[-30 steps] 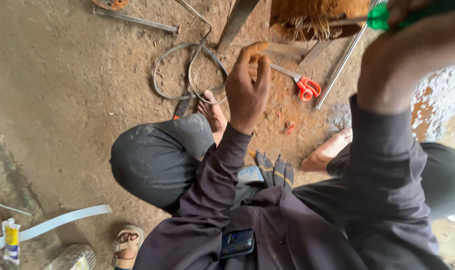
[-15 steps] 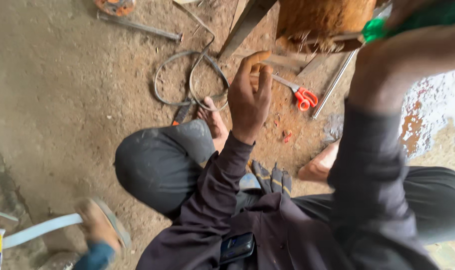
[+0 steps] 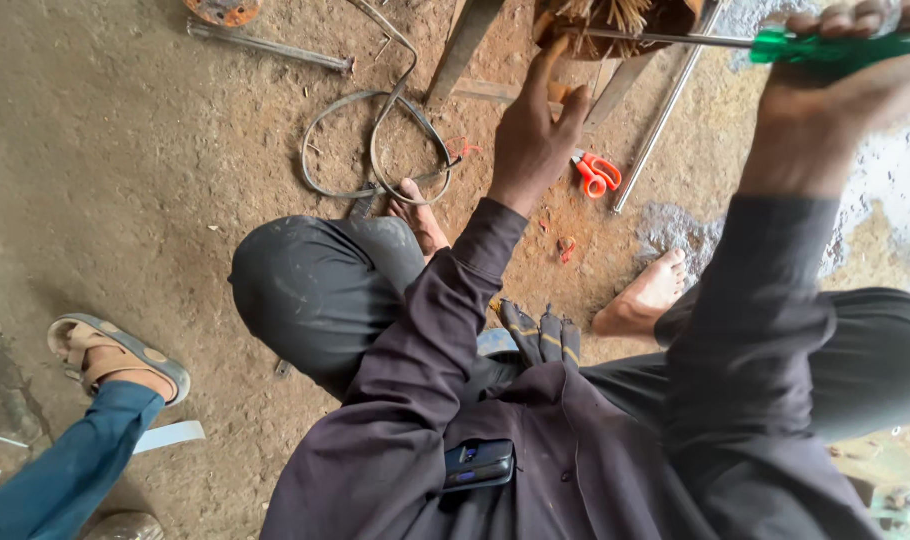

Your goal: The person sits on the floor and works on a large, rusty cylindrical electrical coil. They use a screwdriver to pry and adjust the copper windings at the end of the coil, then switch to pliers to pull and separate the wires. The person repeatedly manipulates the copper strands to tidy or repair the coil's end.

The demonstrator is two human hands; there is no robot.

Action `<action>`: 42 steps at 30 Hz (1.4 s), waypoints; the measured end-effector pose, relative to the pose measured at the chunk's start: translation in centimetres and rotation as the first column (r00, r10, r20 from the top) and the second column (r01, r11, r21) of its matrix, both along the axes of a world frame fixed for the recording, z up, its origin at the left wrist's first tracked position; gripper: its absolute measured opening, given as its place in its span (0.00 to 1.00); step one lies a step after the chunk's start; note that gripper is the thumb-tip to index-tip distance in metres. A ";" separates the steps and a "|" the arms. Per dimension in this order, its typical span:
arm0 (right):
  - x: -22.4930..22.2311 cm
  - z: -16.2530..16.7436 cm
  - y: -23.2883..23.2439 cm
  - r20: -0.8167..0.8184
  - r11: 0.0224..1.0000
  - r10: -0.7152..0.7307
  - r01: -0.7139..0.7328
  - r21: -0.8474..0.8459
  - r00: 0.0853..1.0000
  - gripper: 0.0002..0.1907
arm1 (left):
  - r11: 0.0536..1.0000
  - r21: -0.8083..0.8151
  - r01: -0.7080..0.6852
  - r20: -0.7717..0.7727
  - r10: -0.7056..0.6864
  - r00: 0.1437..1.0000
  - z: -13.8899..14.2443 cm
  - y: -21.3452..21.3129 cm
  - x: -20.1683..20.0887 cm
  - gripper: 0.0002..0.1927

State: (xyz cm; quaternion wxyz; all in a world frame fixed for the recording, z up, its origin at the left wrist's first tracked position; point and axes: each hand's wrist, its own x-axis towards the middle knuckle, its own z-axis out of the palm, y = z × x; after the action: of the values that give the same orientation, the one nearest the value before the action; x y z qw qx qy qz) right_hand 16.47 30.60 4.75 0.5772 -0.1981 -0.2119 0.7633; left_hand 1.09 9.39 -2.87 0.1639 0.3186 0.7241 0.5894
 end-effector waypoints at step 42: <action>6.3 0.5 -11.3 0.610 0.854 0.503 -0.461 -0.241 0.613 0.16 | 0.972 0.219 0.082 0.758 -0.222 0.613 7.7 2.0 -2.1 0.12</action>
State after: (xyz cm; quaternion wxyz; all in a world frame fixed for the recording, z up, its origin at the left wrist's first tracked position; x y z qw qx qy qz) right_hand 22.74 19.30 5.26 0.2334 -0.4042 -0.4218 0.7773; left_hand -1.01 11.42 4.78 0.4831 0.1056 0.5020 0.7095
